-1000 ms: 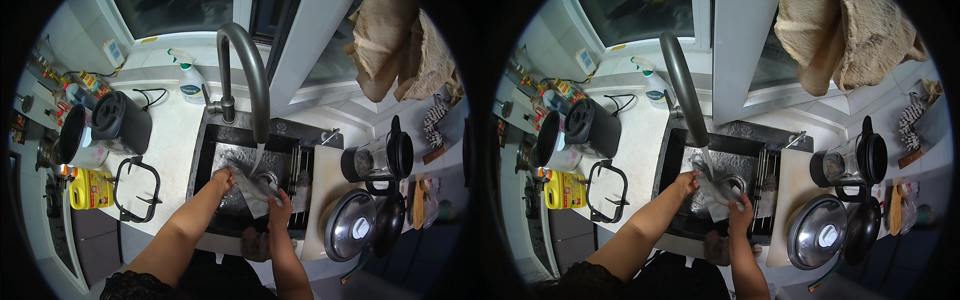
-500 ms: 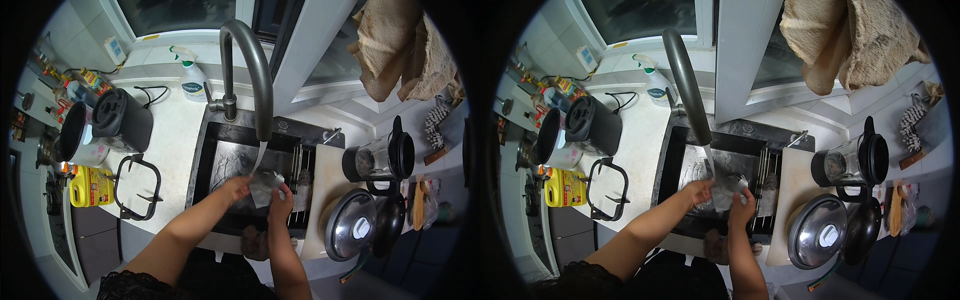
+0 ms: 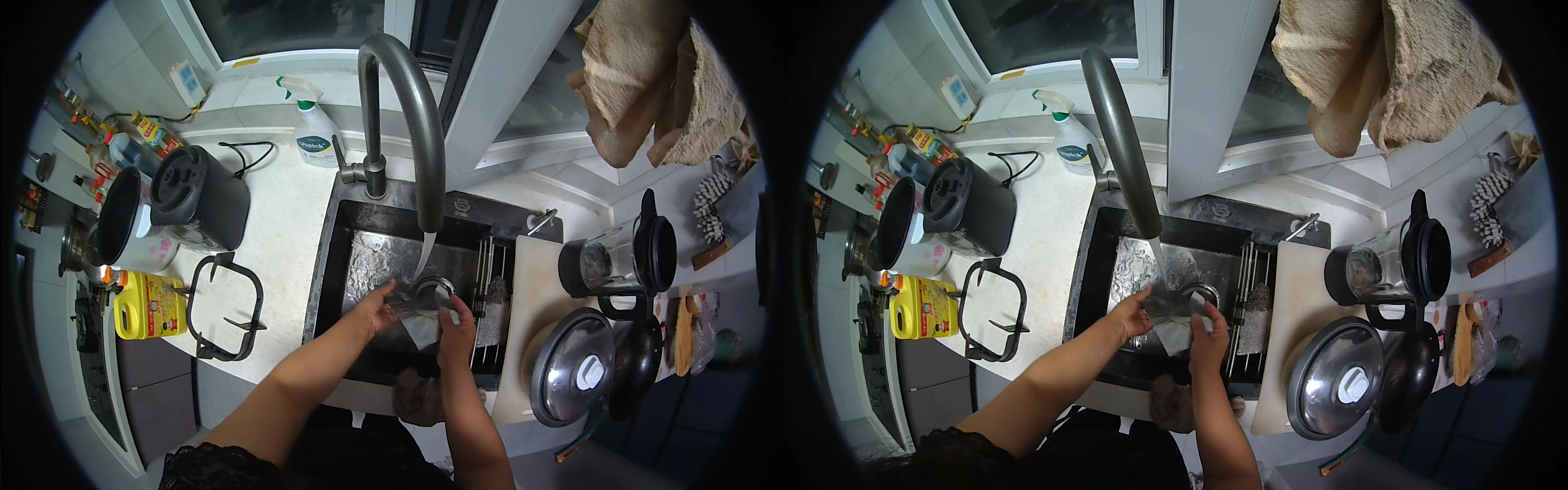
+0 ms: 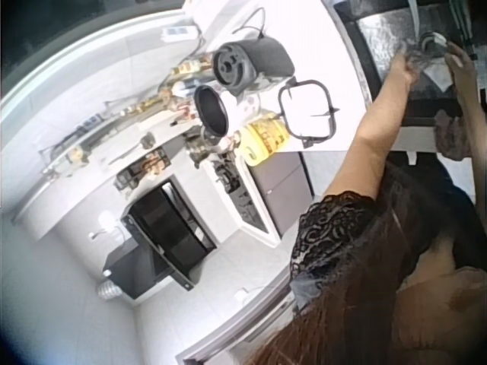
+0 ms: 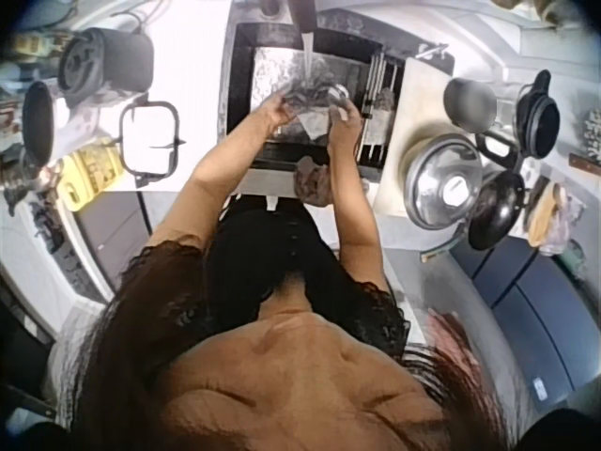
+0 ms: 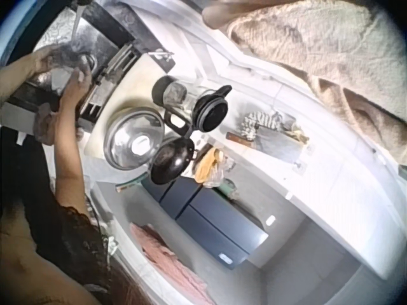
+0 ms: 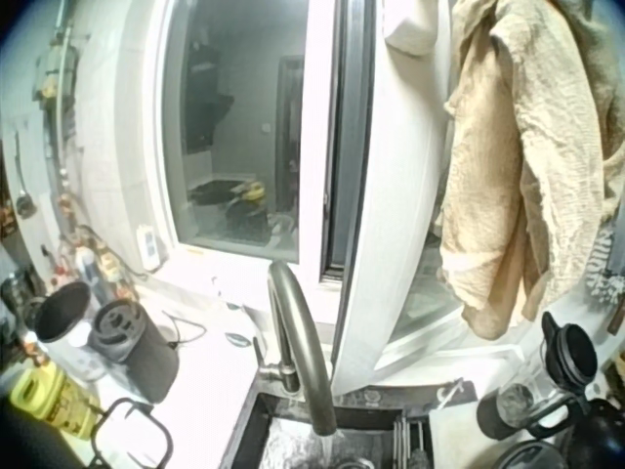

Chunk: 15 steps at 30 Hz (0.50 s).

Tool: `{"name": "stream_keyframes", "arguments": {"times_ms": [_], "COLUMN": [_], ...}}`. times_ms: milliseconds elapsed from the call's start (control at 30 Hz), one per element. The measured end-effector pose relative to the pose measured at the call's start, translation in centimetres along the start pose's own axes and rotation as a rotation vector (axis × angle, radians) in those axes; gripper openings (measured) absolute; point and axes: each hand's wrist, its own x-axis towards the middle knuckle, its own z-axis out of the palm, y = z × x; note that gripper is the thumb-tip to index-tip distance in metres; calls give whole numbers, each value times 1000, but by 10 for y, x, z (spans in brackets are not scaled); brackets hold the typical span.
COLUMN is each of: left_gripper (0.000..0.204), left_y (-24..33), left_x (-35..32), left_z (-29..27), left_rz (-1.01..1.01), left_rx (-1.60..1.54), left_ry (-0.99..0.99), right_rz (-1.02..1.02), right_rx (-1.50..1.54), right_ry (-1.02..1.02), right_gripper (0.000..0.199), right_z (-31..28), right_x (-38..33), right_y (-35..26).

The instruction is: The person wipes the range hood with a cloth, then moves to the sink to wash the cloth and a silver tray under running water. They rinse the items thoroughly and place the tray on the counter.

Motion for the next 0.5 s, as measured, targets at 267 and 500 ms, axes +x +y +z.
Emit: {"name": "stream_keyframes", "arguments": {"times_ms": [267, 500], "left_gripper": [29, 23], "left_y": [19, 33], "left_x": [-5, -38], "left_z": [9, 13], "left_rz": [-6, 135], "left_rx": [91, 362], "left_ry": [-197, -159], "right_rz": [382, 651], "right_rx": [-45, -622], "right_ry": [-230, -434], "right_gripper": [45, 71], "right_z": [-22, -23], "right_x": [-9, -11], "right_y": [6, -6]}}
